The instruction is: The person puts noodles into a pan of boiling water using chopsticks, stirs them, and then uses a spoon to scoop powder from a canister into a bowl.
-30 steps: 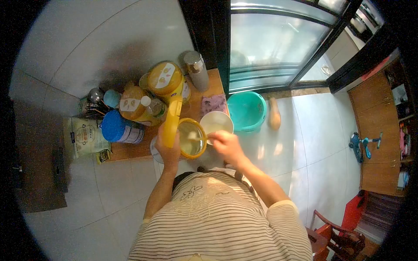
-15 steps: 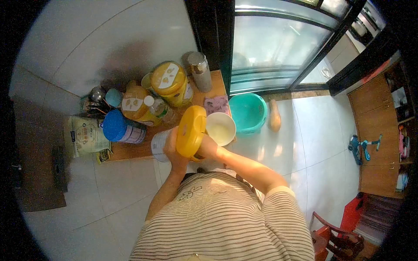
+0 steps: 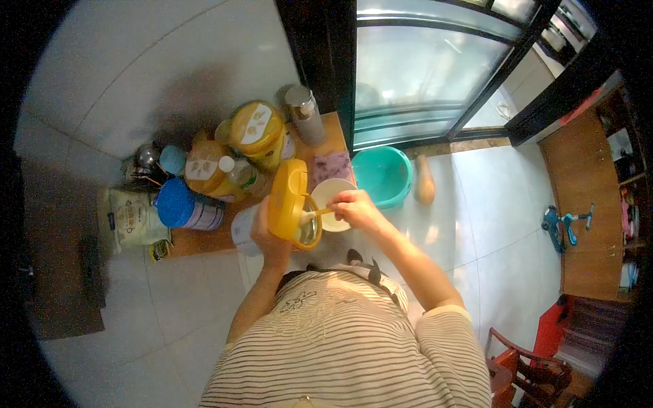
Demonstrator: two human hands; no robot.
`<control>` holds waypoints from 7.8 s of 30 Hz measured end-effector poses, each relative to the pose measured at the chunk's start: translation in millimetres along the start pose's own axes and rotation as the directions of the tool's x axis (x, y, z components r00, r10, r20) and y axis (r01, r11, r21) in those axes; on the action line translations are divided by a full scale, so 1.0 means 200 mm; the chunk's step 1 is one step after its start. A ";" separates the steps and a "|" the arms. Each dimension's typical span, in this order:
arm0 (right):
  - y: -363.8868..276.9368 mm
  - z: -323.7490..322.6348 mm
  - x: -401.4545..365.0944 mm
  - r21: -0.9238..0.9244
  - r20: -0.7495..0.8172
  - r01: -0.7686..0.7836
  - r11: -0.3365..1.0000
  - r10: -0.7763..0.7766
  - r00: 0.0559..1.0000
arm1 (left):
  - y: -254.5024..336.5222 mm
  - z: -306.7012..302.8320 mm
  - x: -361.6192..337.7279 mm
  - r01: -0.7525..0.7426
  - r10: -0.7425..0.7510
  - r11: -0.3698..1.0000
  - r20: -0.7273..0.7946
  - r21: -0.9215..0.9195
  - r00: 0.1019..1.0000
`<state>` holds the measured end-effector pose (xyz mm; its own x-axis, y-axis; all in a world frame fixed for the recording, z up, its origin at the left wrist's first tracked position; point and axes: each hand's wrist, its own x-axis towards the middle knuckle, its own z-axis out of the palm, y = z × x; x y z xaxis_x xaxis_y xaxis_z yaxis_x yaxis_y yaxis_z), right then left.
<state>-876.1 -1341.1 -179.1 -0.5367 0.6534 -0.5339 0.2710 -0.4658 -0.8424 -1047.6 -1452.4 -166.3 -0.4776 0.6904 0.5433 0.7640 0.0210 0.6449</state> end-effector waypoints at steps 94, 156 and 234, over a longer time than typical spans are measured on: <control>-0.18 0.43 -0.29 -0.595 0.046 0.655 0.467 -0.793 0.608 | -0.07 -0.42 -0.03 0.494 -0.665 0.557 -0.002 -0.668 0.747; 1.18 -5.63 -2.23 0.220 -0.949 0.942 0.255 0.278 0.146 | 5.02 4.24 -0.69 0.639 0.421 0.766 0.700 0.065 -0.577; 0.13 -4.36 0.17 -0.538 0.739 0.696 0.474 -0.132 0.661 | 2.56 3.19 -1.20 0.485 -0.991 -0.008 -0.059 -0.875 -0.122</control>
<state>-191.5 -810.8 -282.9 -0.9808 0.0524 -0.1879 0.1850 0.5555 -0.8107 -264.0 -1145.5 -309.6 -0.7242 -0.1479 -0.6736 -0.6169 -0.2977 0.7286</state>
